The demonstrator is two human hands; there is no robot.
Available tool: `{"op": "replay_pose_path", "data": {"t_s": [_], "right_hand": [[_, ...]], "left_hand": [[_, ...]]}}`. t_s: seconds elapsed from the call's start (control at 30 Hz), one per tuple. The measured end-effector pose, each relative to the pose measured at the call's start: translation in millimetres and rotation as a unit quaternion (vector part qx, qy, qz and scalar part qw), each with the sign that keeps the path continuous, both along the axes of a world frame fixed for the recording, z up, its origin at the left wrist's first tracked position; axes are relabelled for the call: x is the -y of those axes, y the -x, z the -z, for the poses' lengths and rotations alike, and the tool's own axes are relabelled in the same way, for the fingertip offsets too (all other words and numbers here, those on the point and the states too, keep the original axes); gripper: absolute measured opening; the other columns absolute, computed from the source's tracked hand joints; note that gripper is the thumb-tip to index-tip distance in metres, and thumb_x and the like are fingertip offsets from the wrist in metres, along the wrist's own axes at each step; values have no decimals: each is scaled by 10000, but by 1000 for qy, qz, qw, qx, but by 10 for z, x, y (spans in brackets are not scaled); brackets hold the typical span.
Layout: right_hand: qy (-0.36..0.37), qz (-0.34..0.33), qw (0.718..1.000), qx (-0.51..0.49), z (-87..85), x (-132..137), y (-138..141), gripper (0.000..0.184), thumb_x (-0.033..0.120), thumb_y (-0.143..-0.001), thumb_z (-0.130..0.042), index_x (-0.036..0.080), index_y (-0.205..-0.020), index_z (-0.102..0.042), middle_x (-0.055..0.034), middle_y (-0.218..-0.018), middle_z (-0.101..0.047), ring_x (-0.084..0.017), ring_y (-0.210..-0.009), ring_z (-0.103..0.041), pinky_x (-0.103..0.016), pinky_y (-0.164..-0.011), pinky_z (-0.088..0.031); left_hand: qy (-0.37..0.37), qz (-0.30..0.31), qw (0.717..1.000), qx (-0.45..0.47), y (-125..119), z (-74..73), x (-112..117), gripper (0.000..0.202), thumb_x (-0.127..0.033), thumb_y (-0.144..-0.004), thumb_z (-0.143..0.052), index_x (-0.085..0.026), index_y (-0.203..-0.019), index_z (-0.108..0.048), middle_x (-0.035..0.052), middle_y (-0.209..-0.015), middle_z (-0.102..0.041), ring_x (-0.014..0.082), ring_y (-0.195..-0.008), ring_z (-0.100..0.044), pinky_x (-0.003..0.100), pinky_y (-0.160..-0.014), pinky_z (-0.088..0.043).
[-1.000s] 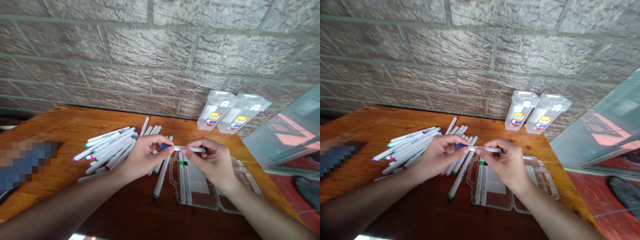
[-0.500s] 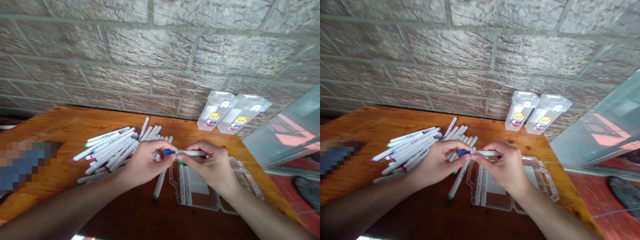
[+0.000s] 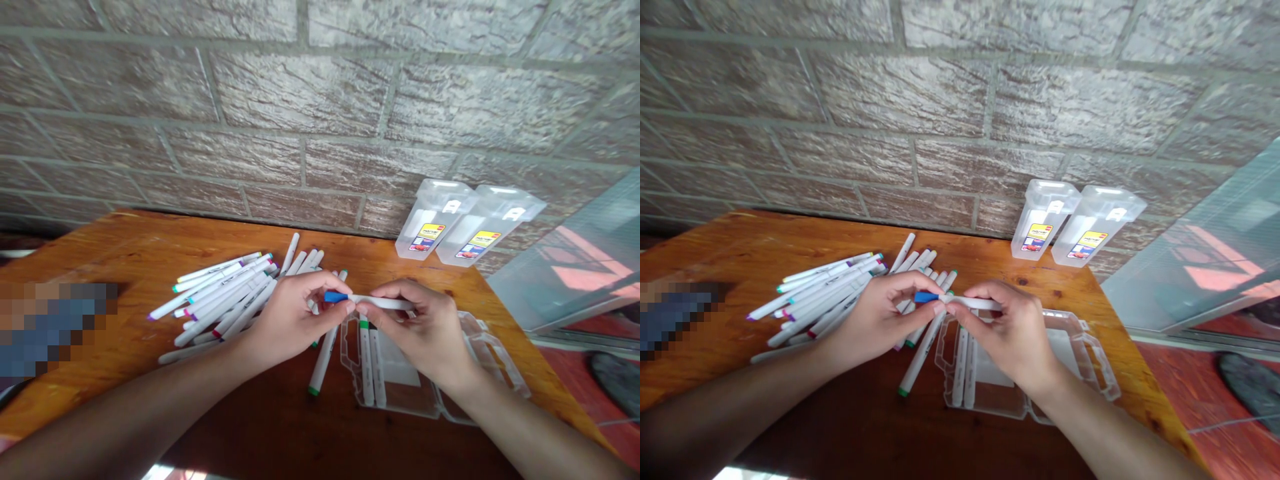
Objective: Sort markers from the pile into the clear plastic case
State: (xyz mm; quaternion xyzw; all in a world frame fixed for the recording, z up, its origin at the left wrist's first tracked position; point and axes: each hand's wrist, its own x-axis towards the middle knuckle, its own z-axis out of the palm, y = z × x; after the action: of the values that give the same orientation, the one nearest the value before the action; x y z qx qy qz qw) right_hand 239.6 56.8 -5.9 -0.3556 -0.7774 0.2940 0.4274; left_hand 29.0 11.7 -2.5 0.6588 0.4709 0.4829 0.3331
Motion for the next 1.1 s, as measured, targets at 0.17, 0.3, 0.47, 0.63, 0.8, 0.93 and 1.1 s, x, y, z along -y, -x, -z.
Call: {"op": "replay_pose_path", "data": {"t_s": [0.17,0.3,0.47,0.63,0.8,0.93,1.1], "right_hand": [[21,-4,999,-24,19,-22,-10,160,345,-834,-831,217,-903,-765,-39,-790,-772,-179,-625,-680,-270,-551,-526],[39,-4,998,-55,6,-30,11,158,335,-821,-840,219,-914,-785,-49,-817,-789,-193,-660,-705,-279,-579,-557],[68,-7,992,-102,-39,-41,45,127,310,-795,-853,231,-883,-807,-40,-798,-796,-192,-651,-706,-283,-585,-576],[102,-9,987,-123,-44,-97,35,148,326,-785,-860,225,-885,-818,-39,-782,-783,-166,-619,-656,-267,-547,-522],[168,-26,972,-160,-42,-135,6,184,345,-796,-862,218,-920,-812,-3,-685,-717,-108,-531,-550,-229,-485,-436],[220,-41,953,-202,-46,-148,2,199,363,-811,-856,216,-934,-804,9,-644,-693,-84,-510,-521,-194,-458,-390],[248,-54,935,-248,-34,-166,-2,206,370,-815,-856,215,-941,-806,-39,-773,-777,-82,-521,-540,-190,-456,-398]], "left_hand": [[7,-5,1000,22,5,-5,-26,168,-322,-902,-734,-158,-932,-746,53,-896,-759,172,-816,-684,252,-730,-501],[12,-10,999,44,12,7,-49,185,-329,-900,-739,-158,-970,-745,69,-950,-766,196,-883,-700,266,-781,-522],[31,-2,997,74,30,48,-63,205,-342,-918,-717,-158,-1008,-719,52,-906,-725,156,-776,-654,243,-695,-500],[67,2,992,111,24,40,-67,252,-373,-899,-734,-158,-1025,-695,14,-804,-667,119,-636,-583,224,-587,-468],[85,-12,988,126,24,-31,-84,266,-386,-877,-750,-152,-994,-705,-13,-695,-628,110,-573,-550,215,-540,-434],[80,-28,989,119,44,-56,-105,237,-360,-897,-727,-142,-986,-705,-25,-647,-613,96,-550,-524,201,-513,-393],[91,-41,988,119,54,-78,-116,215,-346,-913,-693,-142,-981,-691,-33,-643,-610,88,-521,-504,193,-475,-371]]}}
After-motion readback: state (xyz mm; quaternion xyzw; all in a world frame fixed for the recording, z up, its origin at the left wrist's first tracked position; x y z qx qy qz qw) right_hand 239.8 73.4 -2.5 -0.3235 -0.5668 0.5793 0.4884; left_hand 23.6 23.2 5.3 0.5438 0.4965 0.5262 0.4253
